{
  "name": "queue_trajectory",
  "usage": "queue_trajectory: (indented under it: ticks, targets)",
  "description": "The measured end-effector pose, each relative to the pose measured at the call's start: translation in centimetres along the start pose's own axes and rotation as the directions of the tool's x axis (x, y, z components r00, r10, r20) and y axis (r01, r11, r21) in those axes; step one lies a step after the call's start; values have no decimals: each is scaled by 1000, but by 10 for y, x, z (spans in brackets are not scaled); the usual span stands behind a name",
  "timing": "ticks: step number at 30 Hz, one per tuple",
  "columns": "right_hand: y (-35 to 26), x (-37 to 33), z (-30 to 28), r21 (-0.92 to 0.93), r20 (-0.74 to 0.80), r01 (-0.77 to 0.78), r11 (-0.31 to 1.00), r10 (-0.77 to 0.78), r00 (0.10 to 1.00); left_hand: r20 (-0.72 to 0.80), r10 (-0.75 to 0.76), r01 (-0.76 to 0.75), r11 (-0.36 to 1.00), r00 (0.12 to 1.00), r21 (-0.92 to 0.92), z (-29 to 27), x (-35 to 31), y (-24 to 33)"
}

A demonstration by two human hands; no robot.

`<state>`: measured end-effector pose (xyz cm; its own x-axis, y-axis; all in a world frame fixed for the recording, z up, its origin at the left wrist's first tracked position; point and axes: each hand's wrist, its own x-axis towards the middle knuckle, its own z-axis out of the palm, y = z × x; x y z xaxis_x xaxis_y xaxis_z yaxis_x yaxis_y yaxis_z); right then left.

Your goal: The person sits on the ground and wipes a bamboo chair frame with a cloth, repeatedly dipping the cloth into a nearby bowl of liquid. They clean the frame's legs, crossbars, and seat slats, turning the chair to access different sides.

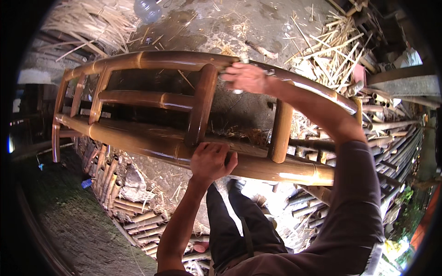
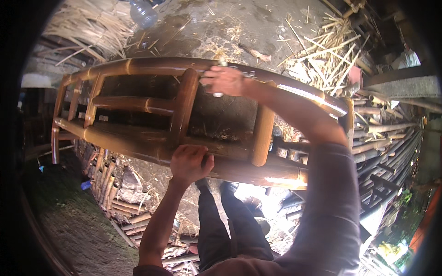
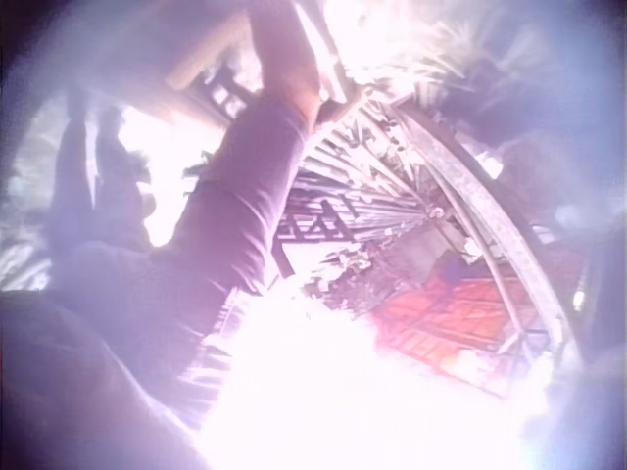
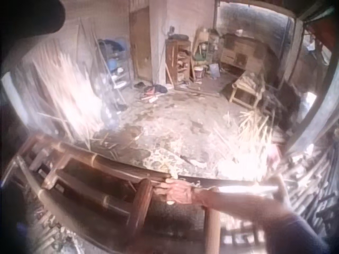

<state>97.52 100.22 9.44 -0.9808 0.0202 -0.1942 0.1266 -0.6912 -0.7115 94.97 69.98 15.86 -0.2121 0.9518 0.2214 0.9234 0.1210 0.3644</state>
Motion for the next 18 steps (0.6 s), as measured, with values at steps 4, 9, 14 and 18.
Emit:
queue_trajectory:
  ticks: [4, 9, 14, 18]
  targets:
    - [-39, -95, -79, -455, 15, -68, 888, 84, 996, 6, -21, 21, 1000, 1000, 2, 1, -6, 1]
    - [-17, -10, -40, -291, 51, -105, 951, 125, 991, -37, -11, 8, 997, 999, -79, 5, 4, 3]
    - [-38, -56, 4, -506, 303, 204, -838, 49, 952, -75, -21, 17, 998, 997, -59, 6, -9, -2]
    - [-37, -59, 10, -445, 108, 149, -883, 113, 988, -135, 15, -21, 999, 991, -45, 8, -5, -7]
